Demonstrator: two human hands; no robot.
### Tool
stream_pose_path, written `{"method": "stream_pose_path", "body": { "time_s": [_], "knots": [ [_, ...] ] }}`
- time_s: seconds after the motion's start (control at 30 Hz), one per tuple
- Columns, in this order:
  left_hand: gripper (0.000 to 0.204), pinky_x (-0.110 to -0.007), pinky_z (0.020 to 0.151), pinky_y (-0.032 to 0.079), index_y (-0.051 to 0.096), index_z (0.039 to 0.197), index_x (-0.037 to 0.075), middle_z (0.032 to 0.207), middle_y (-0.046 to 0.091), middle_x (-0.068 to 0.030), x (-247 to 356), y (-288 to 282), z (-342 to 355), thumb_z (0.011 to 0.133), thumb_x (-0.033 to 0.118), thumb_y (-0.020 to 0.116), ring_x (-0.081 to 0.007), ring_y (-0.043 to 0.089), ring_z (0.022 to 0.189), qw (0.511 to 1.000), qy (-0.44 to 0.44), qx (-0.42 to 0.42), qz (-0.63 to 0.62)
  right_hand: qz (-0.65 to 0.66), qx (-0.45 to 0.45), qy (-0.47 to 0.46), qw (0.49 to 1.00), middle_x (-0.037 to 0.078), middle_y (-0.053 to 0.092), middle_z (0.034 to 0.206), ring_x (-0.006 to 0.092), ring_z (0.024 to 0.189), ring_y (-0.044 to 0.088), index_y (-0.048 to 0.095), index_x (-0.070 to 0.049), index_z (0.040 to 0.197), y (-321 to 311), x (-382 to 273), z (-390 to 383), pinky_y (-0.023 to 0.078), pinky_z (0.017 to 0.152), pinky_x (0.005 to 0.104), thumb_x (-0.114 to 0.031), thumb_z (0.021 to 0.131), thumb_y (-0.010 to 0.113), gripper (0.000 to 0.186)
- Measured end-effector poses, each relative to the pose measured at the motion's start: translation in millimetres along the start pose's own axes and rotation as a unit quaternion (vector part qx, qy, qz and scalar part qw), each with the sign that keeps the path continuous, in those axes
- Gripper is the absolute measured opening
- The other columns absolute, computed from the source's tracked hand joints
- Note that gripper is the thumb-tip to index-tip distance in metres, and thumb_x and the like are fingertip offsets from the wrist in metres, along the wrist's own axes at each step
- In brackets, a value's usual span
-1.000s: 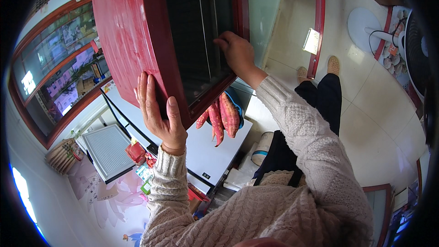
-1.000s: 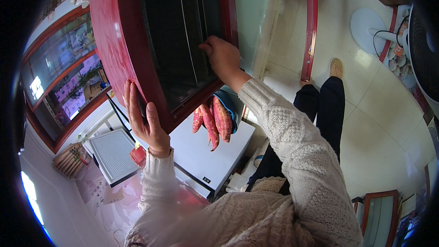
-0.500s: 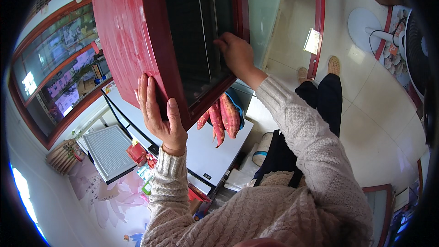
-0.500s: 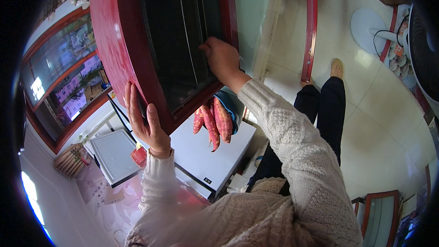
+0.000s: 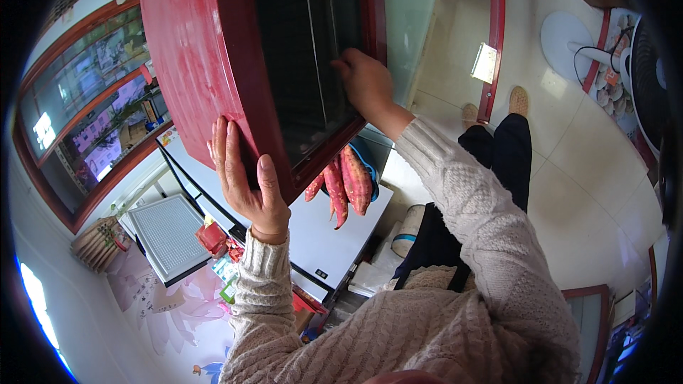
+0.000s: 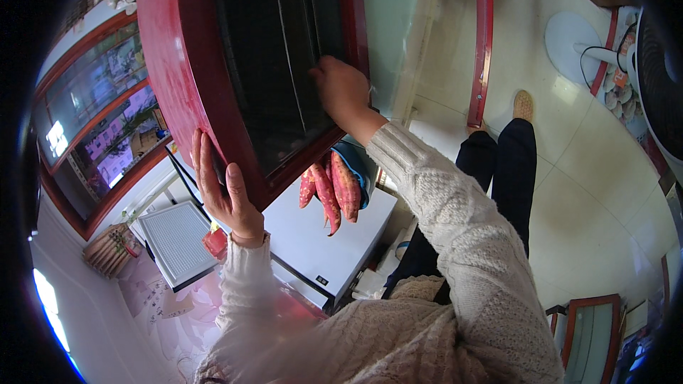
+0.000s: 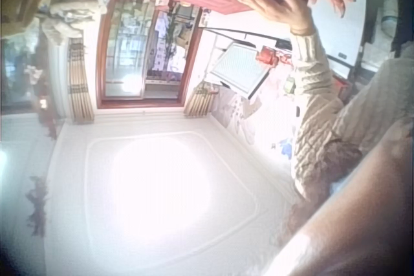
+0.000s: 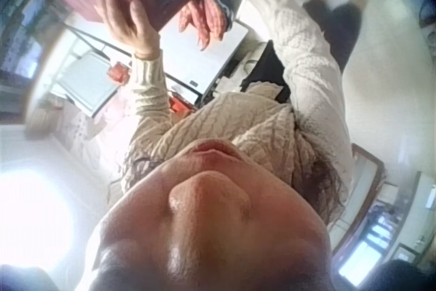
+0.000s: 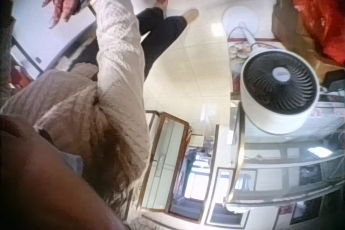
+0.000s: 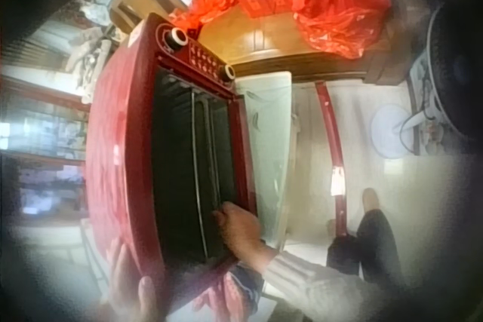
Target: The person opens a red countertop oven, places a metal tray inside, and transfers several sweet potatoes from a blue bowl onto the tray. They close the oven, plug it into a power strip, and adjust the control knobs to start the cooking process.
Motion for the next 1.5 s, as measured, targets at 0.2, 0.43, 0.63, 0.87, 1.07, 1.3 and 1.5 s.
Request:
{"method": "stream_pose_path", "body": {
  "time_s": [0.2,0.43,0.63,0.87,1.07,1.3,1.5],
  "knots": [
    [0.052,-0.044,0.119,0.030,0.055,0.142,-0.002,0.149,0.052,-0.0190,1,1,0,0.099,0.029,0.056,-0.0341,0.046,0.141,1.000,-0.001,0.001,0.010,-0.022,-0.010,-0.032,0.999,0.018,0.070,0.089,0.0414,0.087,0.067,0.067,-0.009,0.092,-2,-3,3,0.051,0.071,0.0506,-0.030,0.092,0.068,0.021],
    [0.052,-0.044,0.119,0.030,0.055,0.142,-0.002,0.149,0.052,-0.0192,0,1,-1,0.099,0.026,0.057,-0.0338,0.046,0.141,1.000,0.002,-0.001,0.011,0.041,-0.028,0.013,0.999,0.021,0.071,0.097,0.0407,0.091,0.069,0.065,-0.003,0.098,0,3,5,0.053,0.077,0.0475,-0.030,0.092,0.069,0.028],
    [0.051,-0.044,0.119,0.030,0.055,0.142,-0.002,0.148,0.053,-0.0196,2,0,1,0.098,0.025,0.057,-0.0339,0.047,0.140,1.000,0.006,0.000,0.012,0.126,-0.062,0.029,0.990,0.028,0.070,0.108,0.0426,0.102,0.068,0.063,0.004,0.122,21,2,46,0.054,0.089,0.0464,-0.032,0.089,0.072,0.050],
    [0.050,-0.045,0.119,0.030,0.056,0.141,-0.002,0.148,0.053,-0.0197,2,1,1,0.097,0.023,0.057,-0.0347,0.046,0.140,1.000,0.009,0.003,0.011,0.208,-0.101,0.059,0.971,0.028,0.070,0.112,0.0418,0.107,0.067,0.065,0.003,0.121,39,6,68,0.053,0.093,0.0453,-0.027,0.091,0.070,0.043],
    [0.050,-0.046,0.119,0.029,0.056,0.141,-0.001,0.147,0.053,-0.0199,4,0,1,0.097,0.022,0.058,-0.0354,0.046,0.141,1.000,0.007,0.001,0.020,0.273,-0.103,0.093,0.952,0.026,0.070,0.115,0.0380,0.108,0.068,0.065,0.001,0.124,37,6,62,0.051,0.094,0.0420,-0.022,0.093,0.068,0.040],
    [0.050,-0.045,0.120,0.028,0.056,0.141,-0.001,0.148,0.053,-0.0201,4,0,2,0.097,0.023,0.058,-0.0352,0.045,0.141,1.000,0.004,-0.005,0.020,0.300,-0.099,0.092,0.944,0.024,0.070,0.116,0.0360,0.106,0.069,0.064,0.001,0.126,30,11,58,0.052,0.092,0.0410,-0.021,0.093,0.067,0.039],
    [0.052,-0.046,0.121,0.026,0.055,0.141,-0.002,0.148,0.053,-0.0200,2,-1,2,0.096,0.023,0.058,-0.0359,0.044,0.142,1.000,0.007,-0.006,0.014,0.329,-0.106,0.116,0.931,0.012,0.072,0.111,0.0186,0.097,0.068,0.064,0.003,0.123,1,24,49,0.053,0.088,0.0326,-0.013,0.095,0.066,0.032]
  ]
}}
Point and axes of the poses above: each hand's wrist, its own z-axis towards the middle knuckle, its own y-axis out of the palm, x = y × z, the point moved 6 cm from there along z, towards the middle knuckle
